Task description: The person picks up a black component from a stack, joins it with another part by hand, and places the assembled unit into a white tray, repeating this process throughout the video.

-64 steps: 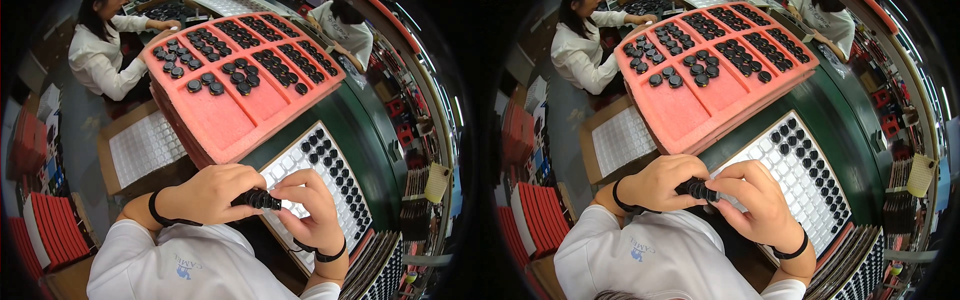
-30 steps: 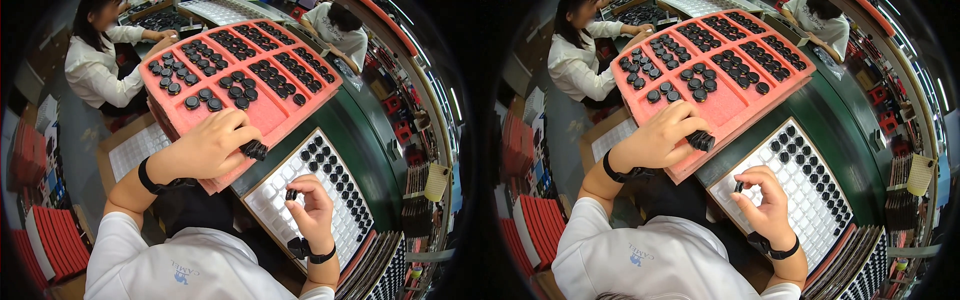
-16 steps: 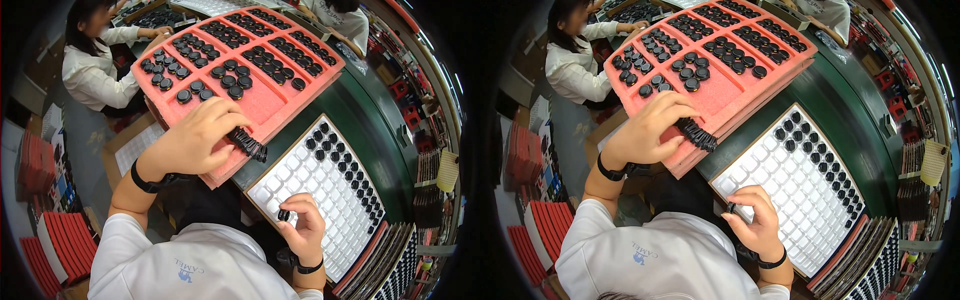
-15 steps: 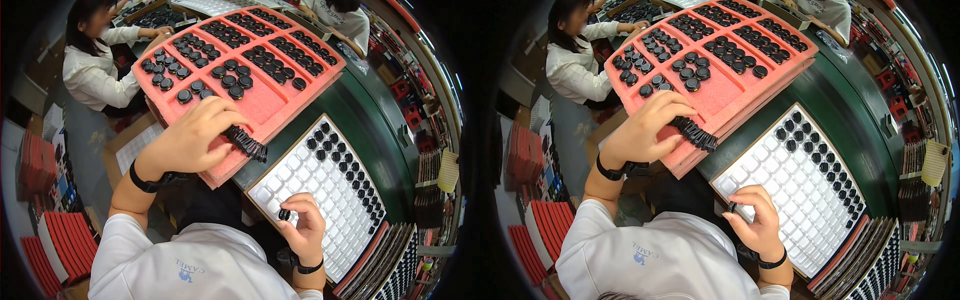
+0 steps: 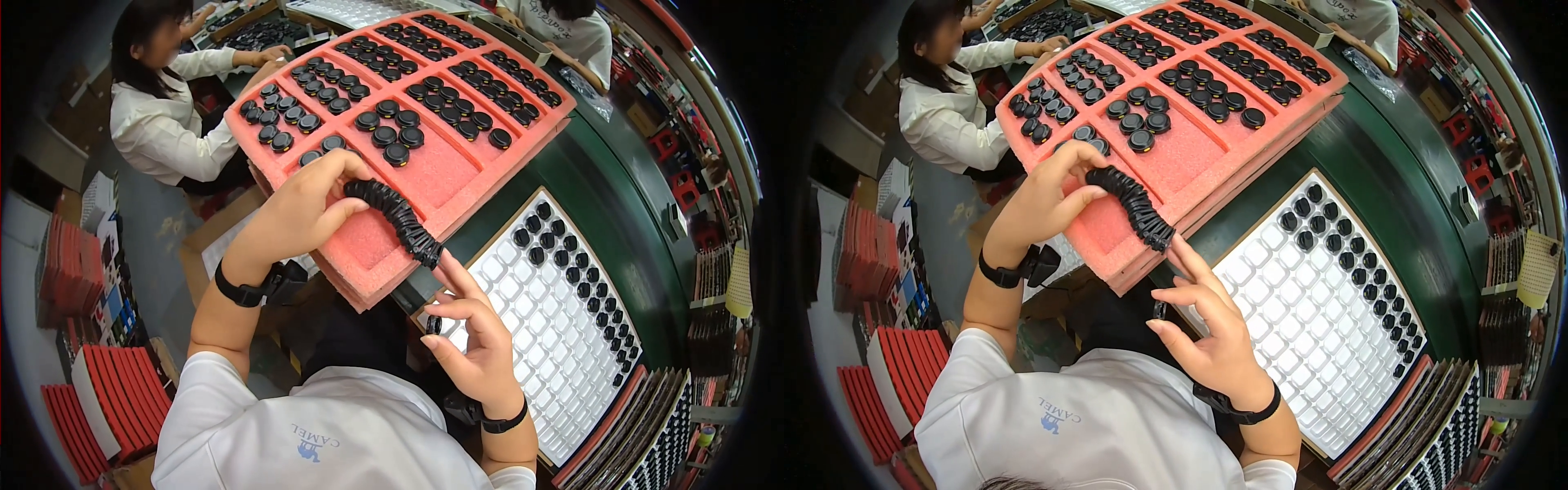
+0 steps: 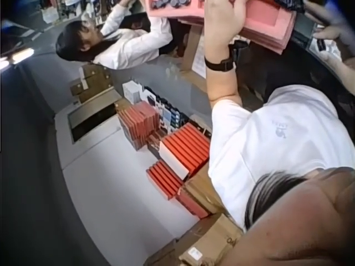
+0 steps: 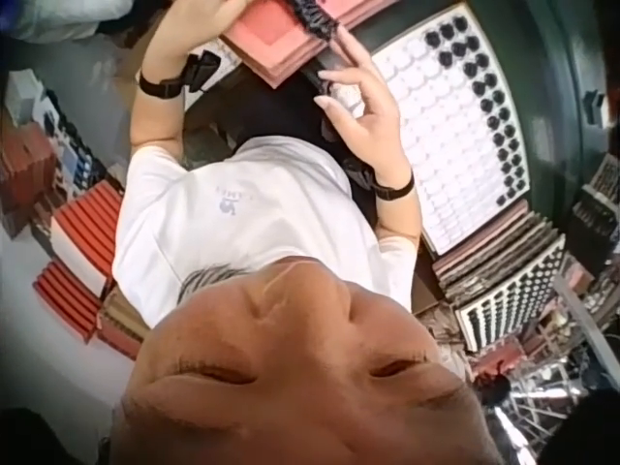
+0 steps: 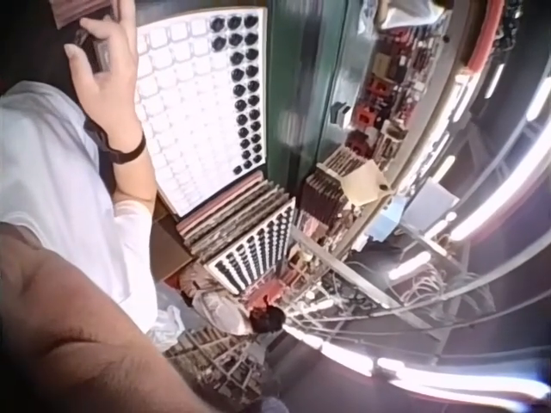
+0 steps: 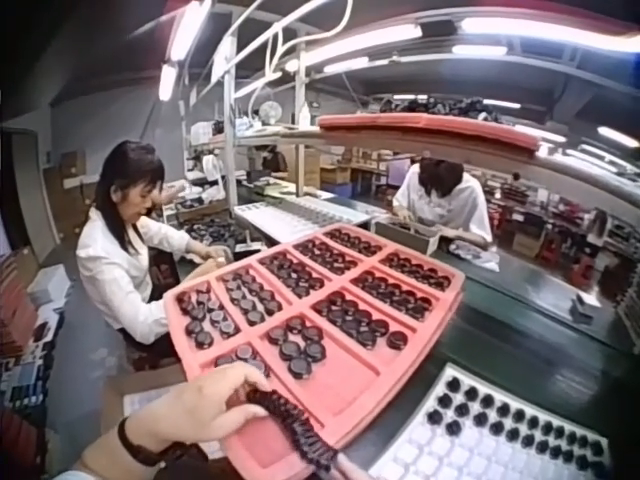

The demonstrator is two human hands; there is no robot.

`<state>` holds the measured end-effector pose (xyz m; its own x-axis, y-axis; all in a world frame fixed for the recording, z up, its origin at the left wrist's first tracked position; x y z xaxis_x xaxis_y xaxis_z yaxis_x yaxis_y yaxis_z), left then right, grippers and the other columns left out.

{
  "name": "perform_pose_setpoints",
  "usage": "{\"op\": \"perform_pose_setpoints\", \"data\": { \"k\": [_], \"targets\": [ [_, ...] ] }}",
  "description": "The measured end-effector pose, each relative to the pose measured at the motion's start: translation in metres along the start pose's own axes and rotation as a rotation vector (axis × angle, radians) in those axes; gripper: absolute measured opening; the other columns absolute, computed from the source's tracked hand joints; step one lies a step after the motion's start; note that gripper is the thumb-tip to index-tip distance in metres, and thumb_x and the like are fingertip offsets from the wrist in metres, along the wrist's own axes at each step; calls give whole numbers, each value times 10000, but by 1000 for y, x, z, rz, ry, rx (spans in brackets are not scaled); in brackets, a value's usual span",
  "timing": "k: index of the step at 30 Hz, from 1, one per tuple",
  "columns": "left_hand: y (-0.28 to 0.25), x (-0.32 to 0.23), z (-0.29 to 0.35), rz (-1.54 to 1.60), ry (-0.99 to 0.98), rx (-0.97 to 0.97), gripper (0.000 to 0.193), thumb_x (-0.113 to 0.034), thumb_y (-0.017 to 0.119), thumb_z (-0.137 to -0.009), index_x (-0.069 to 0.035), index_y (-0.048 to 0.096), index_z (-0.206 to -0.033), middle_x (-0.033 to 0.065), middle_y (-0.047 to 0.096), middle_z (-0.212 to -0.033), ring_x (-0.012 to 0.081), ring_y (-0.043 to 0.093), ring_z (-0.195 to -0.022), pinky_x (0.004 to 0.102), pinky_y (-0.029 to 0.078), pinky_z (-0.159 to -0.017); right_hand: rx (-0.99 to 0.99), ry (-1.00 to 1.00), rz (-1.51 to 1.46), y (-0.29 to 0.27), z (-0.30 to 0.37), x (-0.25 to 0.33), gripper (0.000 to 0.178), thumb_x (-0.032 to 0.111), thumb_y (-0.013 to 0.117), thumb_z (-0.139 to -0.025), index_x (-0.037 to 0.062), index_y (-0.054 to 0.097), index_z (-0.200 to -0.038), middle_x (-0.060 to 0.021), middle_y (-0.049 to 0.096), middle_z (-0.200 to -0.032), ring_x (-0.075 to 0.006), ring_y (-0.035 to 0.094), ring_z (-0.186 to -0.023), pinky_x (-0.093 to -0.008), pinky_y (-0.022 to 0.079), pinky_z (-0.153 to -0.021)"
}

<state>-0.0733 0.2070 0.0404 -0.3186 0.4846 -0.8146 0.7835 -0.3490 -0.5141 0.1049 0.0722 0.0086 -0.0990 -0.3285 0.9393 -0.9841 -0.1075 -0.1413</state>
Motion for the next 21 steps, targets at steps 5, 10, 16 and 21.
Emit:
{"op": "perform_pose_setpoints", "data": {
  "k": [5,10,16,21],
  "targets": [
    [2,-5,-9,-349,234,-37,254,-15,627,-768,-7,582,-1018,121,578,-990,297,563,-950,359,447,-858,15,-35,69,13,-2,5,246,62,694,-766,20,611,-994,-267,305,-1444,-369,387,-1306,-412,378,-1011],
    [-13,-10,-5,-405,326,-154,204,-14,613,-776,-14,603,-981,118,584,-968,297,567,-927,370,448,-851,71,-48,131,20,-3,4,245,53,699,-756,21,615,-984,-271,306,-1441,-381,378,-1309,-412,377,-1012],
    [-55,21,3,-318,-13,-270,192,-35,621,-777,-25,615,-968,110,577,-968,292,548,-943,379,440,-843,32,-49,178,14,1,6,281,22,729,-725,2,614,-980,-277,369,-1396,-363,446,-1261,-382,432,-951],
    [-55,27,4,-606,32,-266,216,-81,653,-765,-24,612,-969,118,570,-940,295,549,-915,372,442,-814,15,-38,147,11,6,0,239,103,701,-770,17,611,-973,-239,419,-1368,-341,479,-1218,-379,426,-933]
  ]
}}
Point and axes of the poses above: each hand's wrist, its own z-axis away from the middle knuckle, its own y-axis out of the palm, x = y × z, the point moved 6 cm from there along -z, towards the middle knuckle
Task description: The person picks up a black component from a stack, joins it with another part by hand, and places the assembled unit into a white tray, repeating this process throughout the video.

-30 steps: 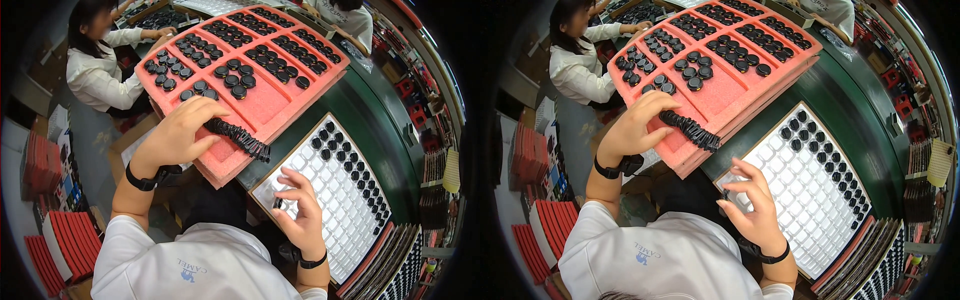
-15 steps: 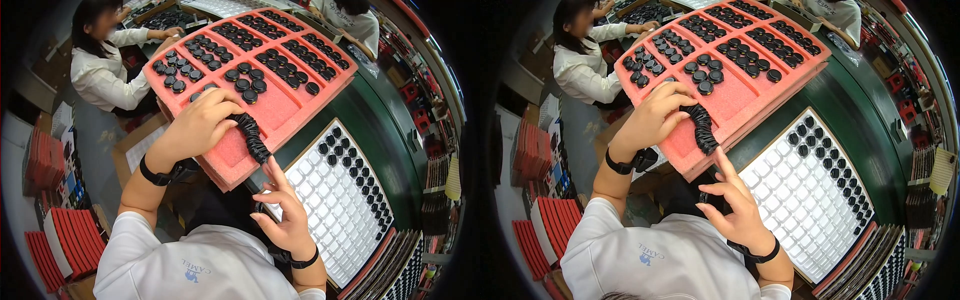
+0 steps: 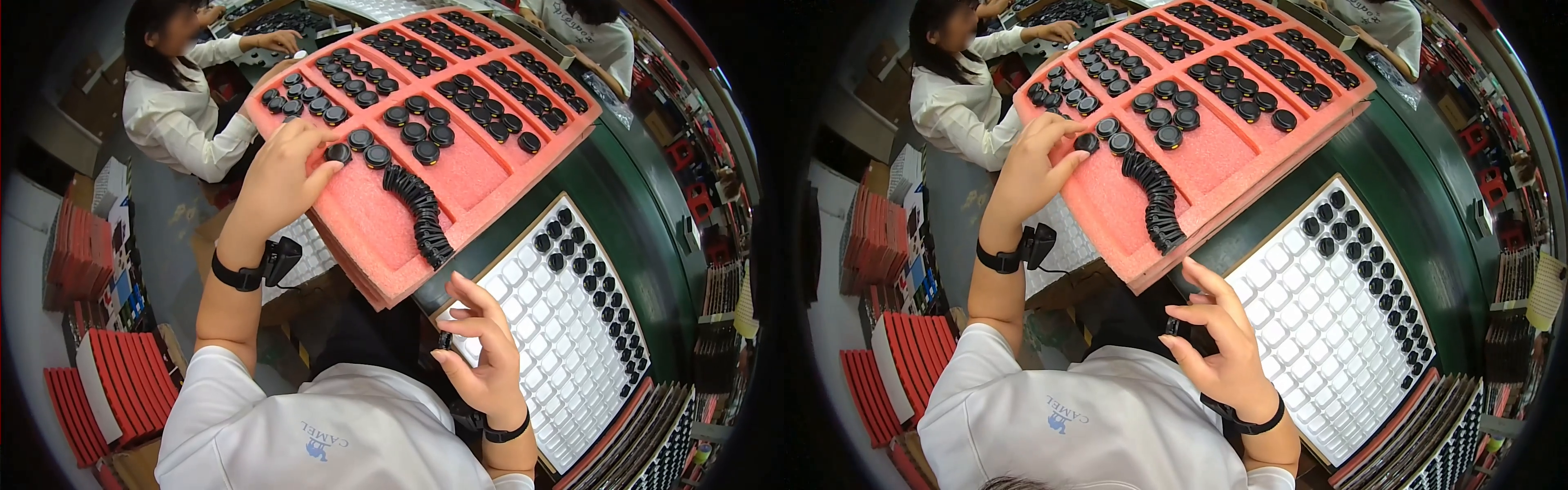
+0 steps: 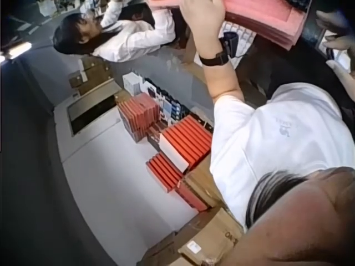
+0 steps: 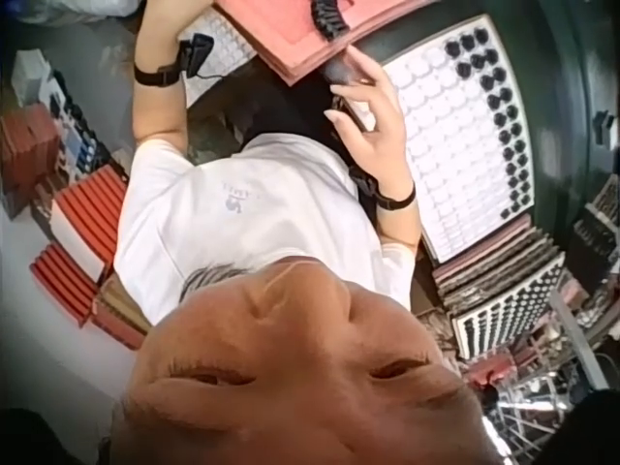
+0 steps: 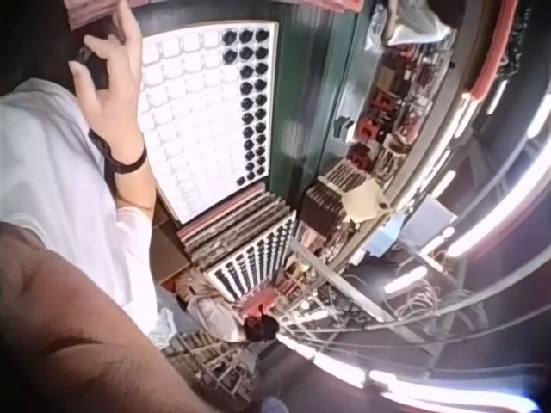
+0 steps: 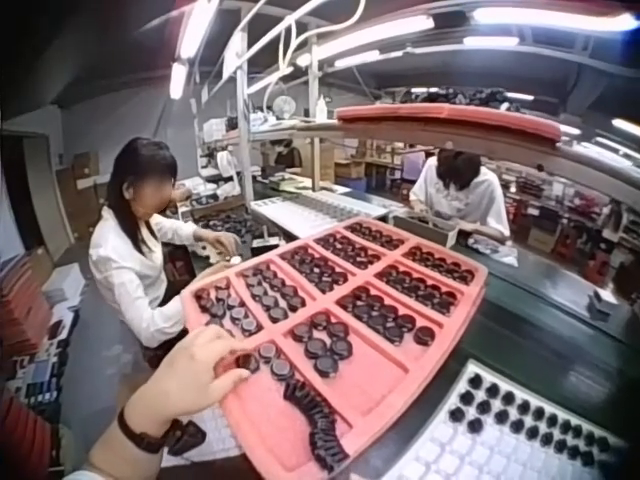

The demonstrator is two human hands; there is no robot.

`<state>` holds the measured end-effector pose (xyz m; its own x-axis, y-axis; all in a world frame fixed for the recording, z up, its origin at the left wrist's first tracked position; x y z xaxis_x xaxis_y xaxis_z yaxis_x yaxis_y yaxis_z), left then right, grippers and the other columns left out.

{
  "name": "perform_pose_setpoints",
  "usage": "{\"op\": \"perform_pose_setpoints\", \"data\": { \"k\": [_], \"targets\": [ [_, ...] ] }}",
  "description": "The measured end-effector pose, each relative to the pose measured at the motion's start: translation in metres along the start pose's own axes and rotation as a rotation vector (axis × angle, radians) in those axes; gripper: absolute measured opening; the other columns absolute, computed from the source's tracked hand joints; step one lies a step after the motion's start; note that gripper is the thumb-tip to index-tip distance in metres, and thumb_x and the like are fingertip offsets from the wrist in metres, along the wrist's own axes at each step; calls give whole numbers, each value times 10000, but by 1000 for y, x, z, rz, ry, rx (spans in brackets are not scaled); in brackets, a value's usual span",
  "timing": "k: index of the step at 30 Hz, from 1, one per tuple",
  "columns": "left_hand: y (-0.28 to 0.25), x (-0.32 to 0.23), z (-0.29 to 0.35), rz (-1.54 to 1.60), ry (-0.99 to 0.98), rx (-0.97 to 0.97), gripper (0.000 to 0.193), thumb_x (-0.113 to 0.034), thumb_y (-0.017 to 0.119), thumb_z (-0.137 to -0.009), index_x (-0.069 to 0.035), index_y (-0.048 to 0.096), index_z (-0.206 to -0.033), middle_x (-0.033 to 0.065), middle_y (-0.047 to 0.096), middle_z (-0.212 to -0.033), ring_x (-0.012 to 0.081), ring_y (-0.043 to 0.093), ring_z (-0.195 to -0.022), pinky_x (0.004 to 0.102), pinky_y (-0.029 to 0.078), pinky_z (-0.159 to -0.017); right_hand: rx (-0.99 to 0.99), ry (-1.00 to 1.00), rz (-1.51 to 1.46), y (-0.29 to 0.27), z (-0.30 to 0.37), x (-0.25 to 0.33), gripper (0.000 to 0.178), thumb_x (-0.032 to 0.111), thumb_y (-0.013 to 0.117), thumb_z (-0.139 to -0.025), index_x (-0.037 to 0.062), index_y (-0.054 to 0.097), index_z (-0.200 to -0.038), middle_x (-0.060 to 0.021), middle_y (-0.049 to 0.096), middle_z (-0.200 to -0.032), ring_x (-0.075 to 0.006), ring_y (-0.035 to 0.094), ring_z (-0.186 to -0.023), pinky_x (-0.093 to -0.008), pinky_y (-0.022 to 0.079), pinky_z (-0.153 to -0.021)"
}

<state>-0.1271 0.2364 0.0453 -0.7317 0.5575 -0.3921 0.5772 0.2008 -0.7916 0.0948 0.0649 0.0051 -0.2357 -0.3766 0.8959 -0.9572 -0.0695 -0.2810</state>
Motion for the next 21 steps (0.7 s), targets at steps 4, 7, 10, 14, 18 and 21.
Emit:
{"op": "perform_pose_setpoints", "data": {
  "k": [4,7,10,14,18,21],
  "targets": [
    [1,-1,-2,-81,51,9,238,-99,669,-754,-26,611,-974,124,573,-906,293,559,-883,363,447,-795,-25,-9,3,-4,4,0,238,100,703,-768,9,606,-965,-221,471,-1303,-310,517,-1153,-365,437,-902],
    [3,-3,-2,-86,75,12,247,-84,669,-752,-29,608,-985,122,579,-907,274,570,-876,348,451,-795,-78,-32,-1,-12,11,4,286,2,716,-709,-22,610,-973,-219,503,-1237,-277,555,-1040,-349,474,-844],
    [-6,-8,6,196,-15,-123,273,-38,667,-739,-15,603,-1003,105,594,-945,234,577,-901,319,451,-799,-139,3,-59,-20,24,1,252,79,707,-752,-16,601,-960,-189,520,-1182,-256,550,-1020,-346,454,-859],
    [1,-35,39,636,-57,-153,316,-14,690,-710,1,602,-1013,90,601,-979,207,582,-905,306,453,-799,-243,67,-132,-29,41,-9,253,127,700,-783,-17,591,-961,-151,530,-1084,-224,544,-956,-328,446,-839],
    [13,-97,81,955,191,113,356,-60,753,-698,-7,613,-1021,129,601,-1008,228,590,-889,314,469,-776,-321,106,-221,-31,61,-9,263,138,695,-799,-25,582,-972,-124,518,-1000,-199,537,-893,-304,446,-799],
    [41,-132,92,1057,359,391,429,-77,763,-720,7,562,-1089,153,562,-1020,249,583,-932,368,481,-832,-350,132,-249,-31,69,-9,273,145,693,-809,-32,574,-981,-112,511,-967,-188,532,-866,-290,444,-774]
  ]
}}
Point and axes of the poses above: each hand's wrist, its own z-axis away from the middle knuckle, its own y-axis out of the palm, x = y × z, the point moved 6 cm from there along -z, towards the middle knuckle
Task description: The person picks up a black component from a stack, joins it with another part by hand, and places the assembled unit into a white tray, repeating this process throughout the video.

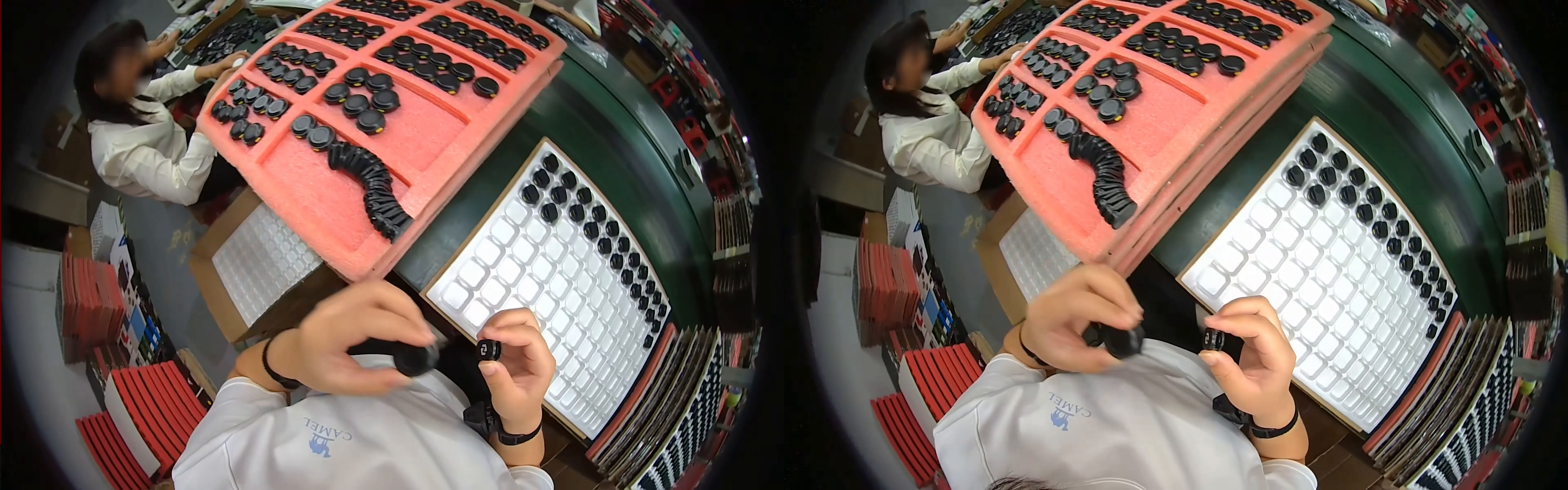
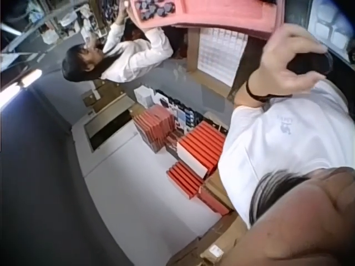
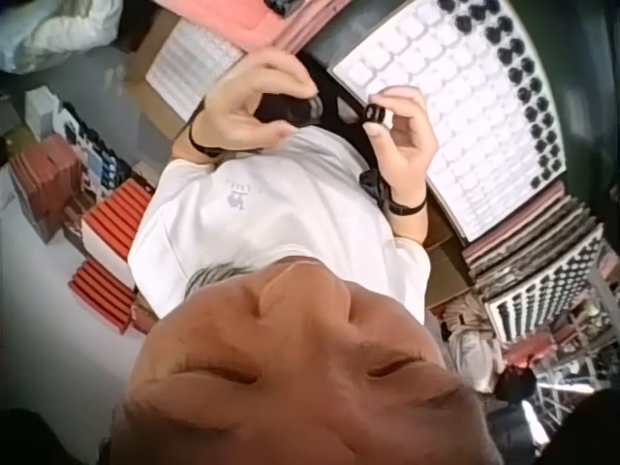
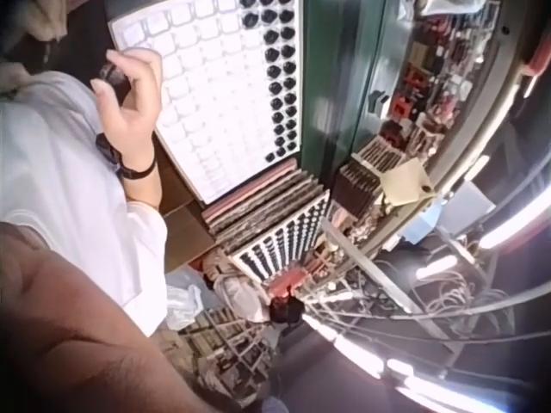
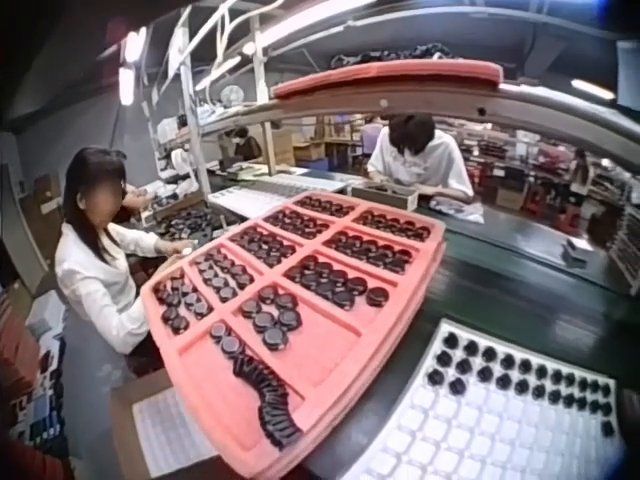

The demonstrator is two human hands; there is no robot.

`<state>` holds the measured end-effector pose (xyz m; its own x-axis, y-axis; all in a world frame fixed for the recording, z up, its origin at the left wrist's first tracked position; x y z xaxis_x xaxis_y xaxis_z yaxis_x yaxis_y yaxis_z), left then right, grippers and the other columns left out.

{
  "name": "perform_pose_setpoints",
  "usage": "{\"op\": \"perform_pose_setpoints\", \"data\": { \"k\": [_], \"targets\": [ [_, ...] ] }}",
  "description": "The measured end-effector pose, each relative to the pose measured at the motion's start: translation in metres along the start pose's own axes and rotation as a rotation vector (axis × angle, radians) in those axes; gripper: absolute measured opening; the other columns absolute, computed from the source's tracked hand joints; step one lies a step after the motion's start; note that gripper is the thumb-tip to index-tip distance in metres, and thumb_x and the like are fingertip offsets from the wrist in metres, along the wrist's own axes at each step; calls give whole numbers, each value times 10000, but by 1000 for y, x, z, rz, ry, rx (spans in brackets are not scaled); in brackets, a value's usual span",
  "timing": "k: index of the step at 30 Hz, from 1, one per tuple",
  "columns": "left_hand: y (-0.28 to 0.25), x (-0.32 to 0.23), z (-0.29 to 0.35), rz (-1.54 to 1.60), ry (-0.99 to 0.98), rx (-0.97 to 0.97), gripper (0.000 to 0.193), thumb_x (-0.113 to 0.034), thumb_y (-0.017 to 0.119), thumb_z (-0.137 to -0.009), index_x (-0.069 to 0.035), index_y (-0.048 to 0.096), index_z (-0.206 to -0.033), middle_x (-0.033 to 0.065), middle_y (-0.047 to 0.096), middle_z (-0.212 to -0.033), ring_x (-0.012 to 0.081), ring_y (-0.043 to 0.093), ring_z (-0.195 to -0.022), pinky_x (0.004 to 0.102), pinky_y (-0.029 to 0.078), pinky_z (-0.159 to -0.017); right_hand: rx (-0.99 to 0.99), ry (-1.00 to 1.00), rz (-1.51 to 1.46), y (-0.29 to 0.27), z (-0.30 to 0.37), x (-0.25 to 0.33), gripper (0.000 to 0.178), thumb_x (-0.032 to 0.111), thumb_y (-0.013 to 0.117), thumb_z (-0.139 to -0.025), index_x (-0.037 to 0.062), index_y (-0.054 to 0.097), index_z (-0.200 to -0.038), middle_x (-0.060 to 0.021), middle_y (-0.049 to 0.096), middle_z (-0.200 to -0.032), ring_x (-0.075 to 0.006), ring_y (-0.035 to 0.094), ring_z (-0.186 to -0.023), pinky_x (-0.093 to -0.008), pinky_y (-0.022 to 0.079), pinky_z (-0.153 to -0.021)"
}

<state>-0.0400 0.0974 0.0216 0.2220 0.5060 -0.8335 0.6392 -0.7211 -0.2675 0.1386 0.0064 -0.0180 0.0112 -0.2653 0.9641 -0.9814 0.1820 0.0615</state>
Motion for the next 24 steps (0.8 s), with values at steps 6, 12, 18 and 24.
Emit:
{"op": "perform_pose_setpoints", "data": {
  "k": [6,12,18,24],
  "targets": [
    [51,36,-8,616,-124,-63,461,38,742,-700,-11,544,-1113,184,550,-1070,276,611,-933,380,512,-833,-91,29,-125,-11,9,-10,311,155,693,-824,-48,550,-1011,-101,510,-946,-170,528,-843,-278,438,-741],
    [66,63,-8,628,-198,-68,447,44,733,-714,-5,537,-1112,184,542,-1064,262,624,-892,365,520,-811,-101,34,-171,-25,19,-20,327,-13,688,-760,-21,560,-1061,-98,538,-964,-165,501,-848,-279,421,-779],
    [68,59,-12,320,-206,27,437,25,751,-719,21,534,-1098,157,529,-1042,220,589,-943,326,527,-827,-73,-101,55,-29,17,-16,312,125,697,-807,-32,549,-1034,-97,517,-937,-178,499,-828,-286,421,-749],
    [77,56,-14,385,-201,-7,449,12,760,-719,45,531,-1103,148,527,-1052,203,563,-982,313,520,-849,-73,-183,184,-22,10,-7,300,22,706,-748,3,589,-1024,-102,551,-878,-207,529,-773,-293,441,-677]
  ]
}}
Point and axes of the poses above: each hand's wrist, its own z-axis away from the middle knuckle, its own y-axis out of the palm, x = y × z, the point moved 6 cm from there along -z, towards the middle knuckle
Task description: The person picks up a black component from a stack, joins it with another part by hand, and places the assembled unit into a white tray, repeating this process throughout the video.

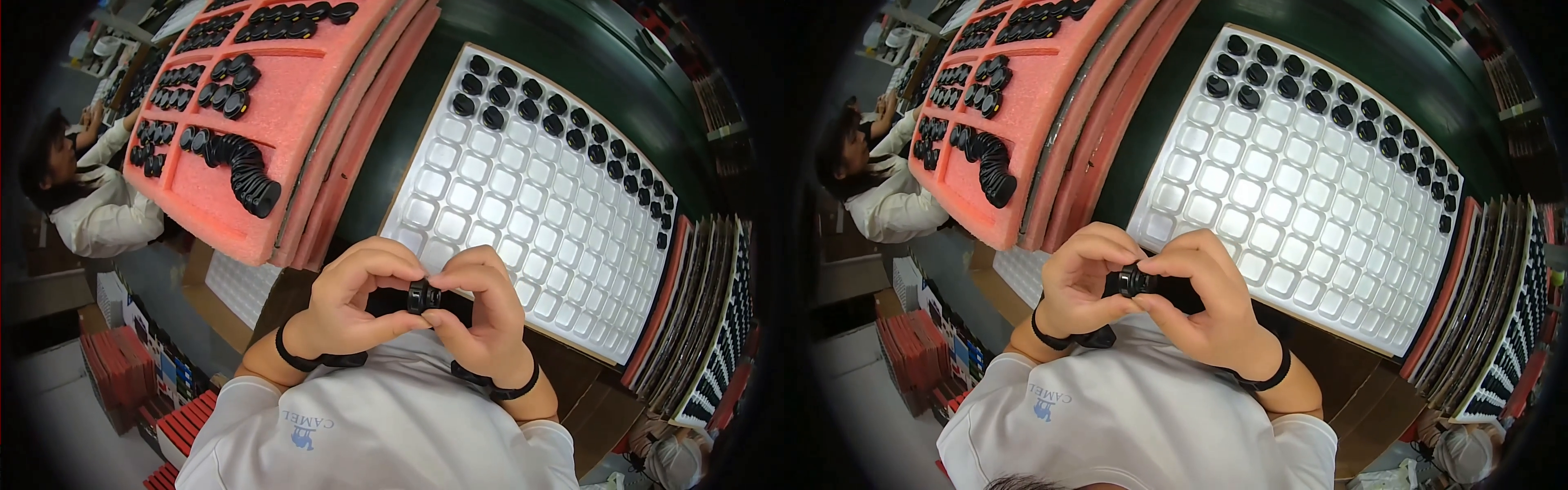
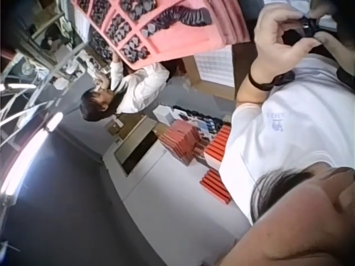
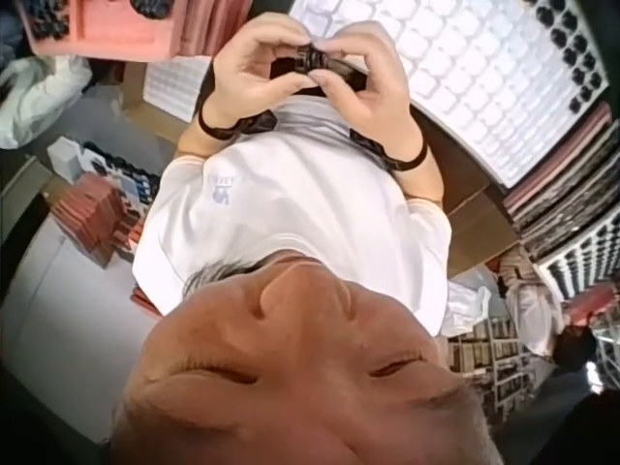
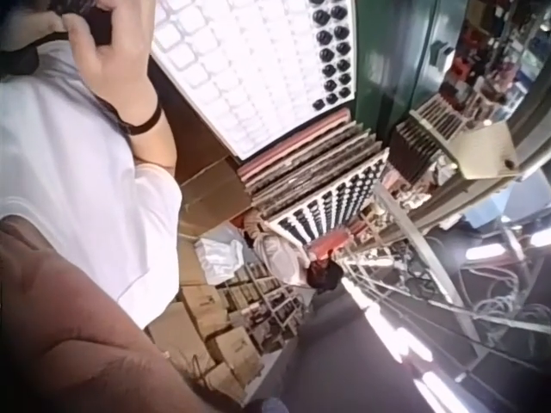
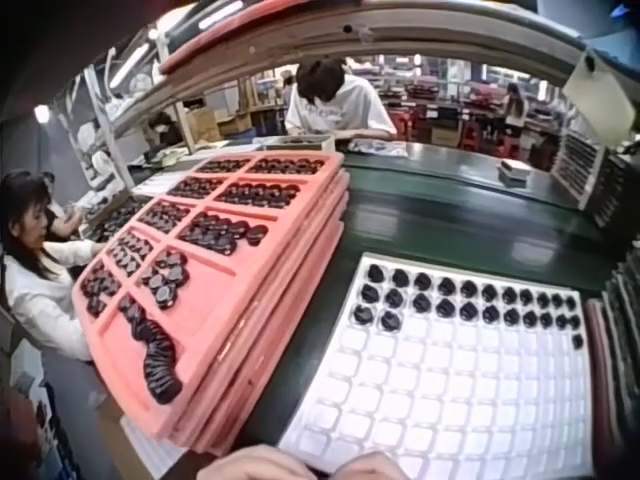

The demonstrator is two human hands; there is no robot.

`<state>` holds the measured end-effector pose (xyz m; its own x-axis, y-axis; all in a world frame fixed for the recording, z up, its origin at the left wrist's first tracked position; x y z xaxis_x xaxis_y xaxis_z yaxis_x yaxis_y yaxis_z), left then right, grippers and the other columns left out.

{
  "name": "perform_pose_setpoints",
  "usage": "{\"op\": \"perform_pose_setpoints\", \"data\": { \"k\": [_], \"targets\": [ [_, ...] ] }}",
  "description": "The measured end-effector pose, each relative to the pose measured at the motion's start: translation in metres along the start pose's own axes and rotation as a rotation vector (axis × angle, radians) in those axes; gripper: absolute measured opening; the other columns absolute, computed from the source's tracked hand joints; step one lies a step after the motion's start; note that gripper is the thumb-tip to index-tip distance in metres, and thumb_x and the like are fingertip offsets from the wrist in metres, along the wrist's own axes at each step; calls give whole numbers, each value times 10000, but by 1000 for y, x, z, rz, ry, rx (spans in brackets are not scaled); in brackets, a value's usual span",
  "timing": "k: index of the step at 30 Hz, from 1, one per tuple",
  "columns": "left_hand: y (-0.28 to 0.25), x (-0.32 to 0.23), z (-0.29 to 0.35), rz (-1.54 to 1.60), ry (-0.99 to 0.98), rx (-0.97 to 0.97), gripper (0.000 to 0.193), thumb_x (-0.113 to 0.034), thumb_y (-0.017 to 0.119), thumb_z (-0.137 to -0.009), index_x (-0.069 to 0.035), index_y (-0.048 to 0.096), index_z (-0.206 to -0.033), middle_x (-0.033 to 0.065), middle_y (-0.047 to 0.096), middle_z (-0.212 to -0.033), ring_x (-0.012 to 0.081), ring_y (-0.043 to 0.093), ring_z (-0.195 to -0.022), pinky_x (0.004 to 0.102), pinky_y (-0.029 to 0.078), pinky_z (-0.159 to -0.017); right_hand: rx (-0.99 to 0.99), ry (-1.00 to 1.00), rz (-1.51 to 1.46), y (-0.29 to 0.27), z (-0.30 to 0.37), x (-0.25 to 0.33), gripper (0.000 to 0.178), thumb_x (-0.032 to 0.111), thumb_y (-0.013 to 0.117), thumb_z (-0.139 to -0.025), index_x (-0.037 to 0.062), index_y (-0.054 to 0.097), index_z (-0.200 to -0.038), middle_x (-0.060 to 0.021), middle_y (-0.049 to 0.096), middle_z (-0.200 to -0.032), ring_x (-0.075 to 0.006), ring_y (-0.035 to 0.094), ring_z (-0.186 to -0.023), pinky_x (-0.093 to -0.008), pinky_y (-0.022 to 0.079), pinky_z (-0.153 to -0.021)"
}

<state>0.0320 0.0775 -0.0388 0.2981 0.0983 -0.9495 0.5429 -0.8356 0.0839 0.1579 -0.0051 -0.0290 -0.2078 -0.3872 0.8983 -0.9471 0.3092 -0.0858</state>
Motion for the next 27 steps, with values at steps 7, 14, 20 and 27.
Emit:
{"op": "perform_pose_setpoints", "data": {
  "k": [7,14,20,27],
  "targets": [
    [1,2,-4,-55,-11,60,424,21,733,-743,47,527,-1113,154,526,-1093,200,558,-1005,289,532,-801,48,-11,64,-1,5,-3,315,67,710,-757,-18,573,-1028,-106,529,-926,-197,498,-822,-290,423,-740],
    [0,36,-7,673,-347,55,375,-97,680,-826,48,516,-1131,157,580,-1067,217,613,-965,321,549,-817,-53,493,-915,6,13,-36,262,165,558,-922,-7,534,-1117,-85,568,-932,-175,547,-801,-290,454,-738],
    [7,48,-6,870,-441,45,379,-195,633,-878,42,508,-1146,160,616,-1030,231,648,-922,347,557,-821,-29,533,-1172,8,16,-45,316,250,471,-974,-15,504,-1143,-70,565,-930,-144,548,-818,-293,460,-762],
    [6,42,-10,593,-353,-82,412,-240,689,-822,33,514,-1075,142,568,-971,206,607,-862,312,553,-739,-66,462,-1090,4,18,-47,301,227,500,-959,-8,497,-1148,-57,557,-910,-130,540,-805,-282,456,-742]
  ]
}}
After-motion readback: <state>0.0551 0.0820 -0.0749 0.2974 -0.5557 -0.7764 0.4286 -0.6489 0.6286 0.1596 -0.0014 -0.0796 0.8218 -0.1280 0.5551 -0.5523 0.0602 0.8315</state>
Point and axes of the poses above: each hand's wrist, its own z-axis away from the middle knuckle, its own y-axis out of the palm, x = y × z, the point moved 6 cm from there along -z, towards the middle knuckle
